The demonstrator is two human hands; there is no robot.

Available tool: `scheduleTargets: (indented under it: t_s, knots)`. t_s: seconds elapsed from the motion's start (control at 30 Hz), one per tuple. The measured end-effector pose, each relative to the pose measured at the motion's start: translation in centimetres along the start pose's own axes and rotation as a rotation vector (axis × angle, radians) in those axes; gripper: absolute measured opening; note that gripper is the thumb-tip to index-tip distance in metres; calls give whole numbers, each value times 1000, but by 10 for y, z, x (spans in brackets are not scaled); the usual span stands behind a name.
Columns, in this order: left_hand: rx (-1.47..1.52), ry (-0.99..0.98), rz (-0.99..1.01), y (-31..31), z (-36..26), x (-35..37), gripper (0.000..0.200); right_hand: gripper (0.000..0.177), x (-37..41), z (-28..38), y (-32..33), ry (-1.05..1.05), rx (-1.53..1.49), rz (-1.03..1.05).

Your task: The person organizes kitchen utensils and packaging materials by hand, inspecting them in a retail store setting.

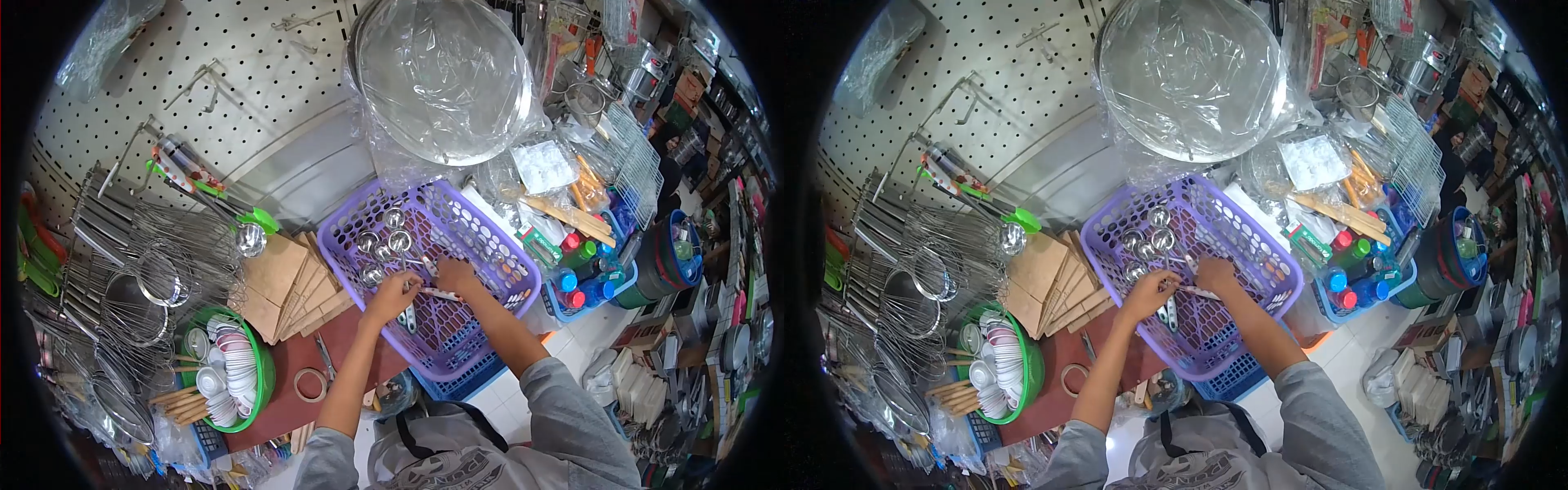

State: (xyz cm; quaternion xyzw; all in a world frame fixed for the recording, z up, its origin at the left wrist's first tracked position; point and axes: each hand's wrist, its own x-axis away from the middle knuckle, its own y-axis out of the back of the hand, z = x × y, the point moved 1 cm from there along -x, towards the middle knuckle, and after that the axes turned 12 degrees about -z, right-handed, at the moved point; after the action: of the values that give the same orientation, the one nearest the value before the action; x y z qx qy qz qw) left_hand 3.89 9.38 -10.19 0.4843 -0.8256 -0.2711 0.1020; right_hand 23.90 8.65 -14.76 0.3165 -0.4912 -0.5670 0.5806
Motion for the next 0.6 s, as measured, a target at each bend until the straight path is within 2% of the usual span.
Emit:
scheduleTargets:
  t_s: [0.17,0.37,0.47,0.5,0.6]
  knots:
    - [-25,61,-19,2,-7,3,28,53,5,2,17,-9,-54,123]
    - [22,-29,-143,5,-18,5,39,48,1,1,24,112,-298,-290]
    - [95,-26,-168,4,-18,5,45,43,19,16,74,-9,-304,-418]
    - [119,-18,-172,6,-21,5,48,36,14,18,74,56,-340,-618]
    - [152,9,-231,9,-30,5,52,27,20,18,87,104,-653,-876]
